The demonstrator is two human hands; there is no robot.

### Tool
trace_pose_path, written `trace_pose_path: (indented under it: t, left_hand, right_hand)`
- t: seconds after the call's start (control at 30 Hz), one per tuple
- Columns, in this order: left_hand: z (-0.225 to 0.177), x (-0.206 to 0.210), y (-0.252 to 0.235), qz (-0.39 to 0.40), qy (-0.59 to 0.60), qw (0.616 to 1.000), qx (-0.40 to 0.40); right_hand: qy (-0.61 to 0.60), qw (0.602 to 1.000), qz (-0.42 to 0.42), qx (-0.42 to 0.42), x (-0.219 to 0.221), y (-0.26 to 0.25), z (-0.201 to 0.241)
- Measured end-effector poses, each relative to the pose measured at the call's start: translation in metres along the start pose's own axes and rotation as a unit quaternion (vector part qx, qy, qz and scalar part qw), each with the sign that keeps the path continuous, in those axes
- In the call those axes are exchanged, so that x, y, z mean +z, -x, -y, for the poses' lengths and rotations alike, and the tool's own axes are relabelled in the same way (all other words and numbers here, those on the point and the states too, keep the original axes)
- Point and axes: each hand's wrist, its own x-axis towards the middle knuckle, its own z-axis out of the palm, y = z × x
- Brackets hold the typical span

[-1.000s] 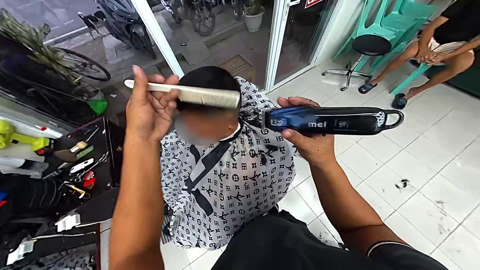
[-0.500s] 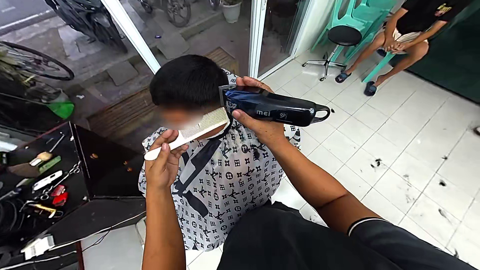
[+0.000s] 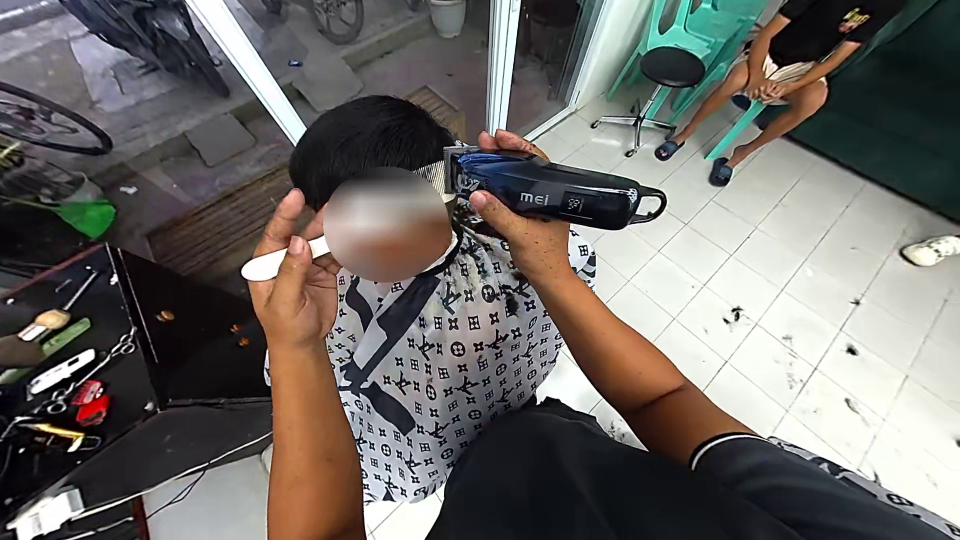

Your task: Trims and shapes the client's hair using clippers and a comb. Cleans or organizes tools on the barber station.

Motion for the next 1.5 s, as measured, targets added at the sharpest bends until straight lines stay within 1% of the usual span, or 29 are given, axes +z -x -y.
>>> trace_pose_path:
  t: [0.13, 0.3, 0.37, 0.43, 0.47, 0.53, 0.63, 0.7, 0.83, 0.9, 0.97, 1.03, 1.13, 1.2, 1.23, 1.3, 1.37, 1.5]
  left_hand:
    - [-0.001, -0.002, 0.001, 0.004, 0.004, 1.0, 0.003]
    - [0.003, -0.002, -0.004, 0.028, 0.04, 0.998, 0.029]
    - [0.002, 0.0, -0.001, 0.021, 0.035, 0.999, 0.024]
    - [0.0, -0.002, 0.008, 0.02, 0.015, 1.0, 0.005]
    - [0.001, -0.006, 0.013, 0.029, 0.01, 1.0, -0.006]
    - [0.003, -0.016, 0.022, 0.041, -0.004, 0.999, -0.03]
    - [0.01, -0.024, 0.027, 0.029, -0.006, 0.998, -0.05]
    - [0.011, -0.02, 0.021, 0.021, 0.001, 0.999, -0.037]
    - [0.007, -0.009, 0.003, 0.025, 0.01, 1.0, 0.016]
    - [0.006, -0.007, 0.0, 0.029, 0.016, 0.999, 0.028]
    - [0.004, -0.007, 0.002, 0.027, 0.009, 0.999, 0.021]
    - [0.002, -0.007, 0.007, 0.014, -0.003, 1.0, 0.009]
    - [0.002, -0.006, 0.009, 0.017, -0.003, 1.0, 0.015]
    - [0.004, -0.01, 0.014, 0.028, -0.007, 1.0, 0.009]
    - [0.004, -0.014, 0.018, 0.036, -0.009, 0.999, -0.001]
    - [0.004, -0.022, 0.026, 0.043, -0.018, 0.999, -0.028]
    - [0.006, -0.025, 0.029, 0.033, -0.023, 0.998, -0.045]
    - [0.007, -0.016, 0.018, 0.016, -0.022, 0.999, -0.026]
  right_hand:
    - [0.006, 1.0, 0.018, 0.0, 0.009, 0.002, 0.004]
    - [0.025, 0.997, 0.067, 0.009, 0.028, 0.007, 0.011]
    - [0.033, 0.995, 0.094, 0.013, 0.035, 0.009, 0.014]
    - [0.028, 0.993, 0.114, -0.002, 0.035, 0.011, 0.013]
    - [0.027, 0.993, 0.112, -0.014, 0.03, 0.012, 0.011]
    - [0.027, 0.996, 0.077, -0.025, 0.017, 0.013, 0.006]
    - [0.032, 0.999, 0.029, -0.013, 0.004, 0.013, 0.002]
    - [0.027, 0.999, 0.018, -0.001, 0.004, 0.013, 0.001]
    - [0.017, 1.0, -0.01, 0.001, 0.005, 0.011, -0.006]
    - [0.017, 1.0, -0.014, 0.0, 0.004, 0.01, -0.007]
    - [0.013, 1.0, -0.009, 0.001, 0.007, 0.01, -0.005]
    - [0.012, 1.0, 0.011, 0.006, 0.015, 0.012, 0.0]
    - [0.013, 0.998, 0.059, -0.002, 0.029, 0.016, 0.003]
    - [0.011, 0.995, 0.097, -0.013, 0.029, 0.02, 0.003]
    - [0.013, 0.995, 0.1, -0.019, 0.026, 0.02, 0.003]
    - [0.019, 0.997, 0.069, -0.029, 0.016, 0.02, 0.0]
    - [0.015, 0.999, 0.033, -0.018, 0.008, 0.021, -0.002]
    - [0.002, 1.0, -0.002, 0.003, 0.008, 0.021, -0.006]
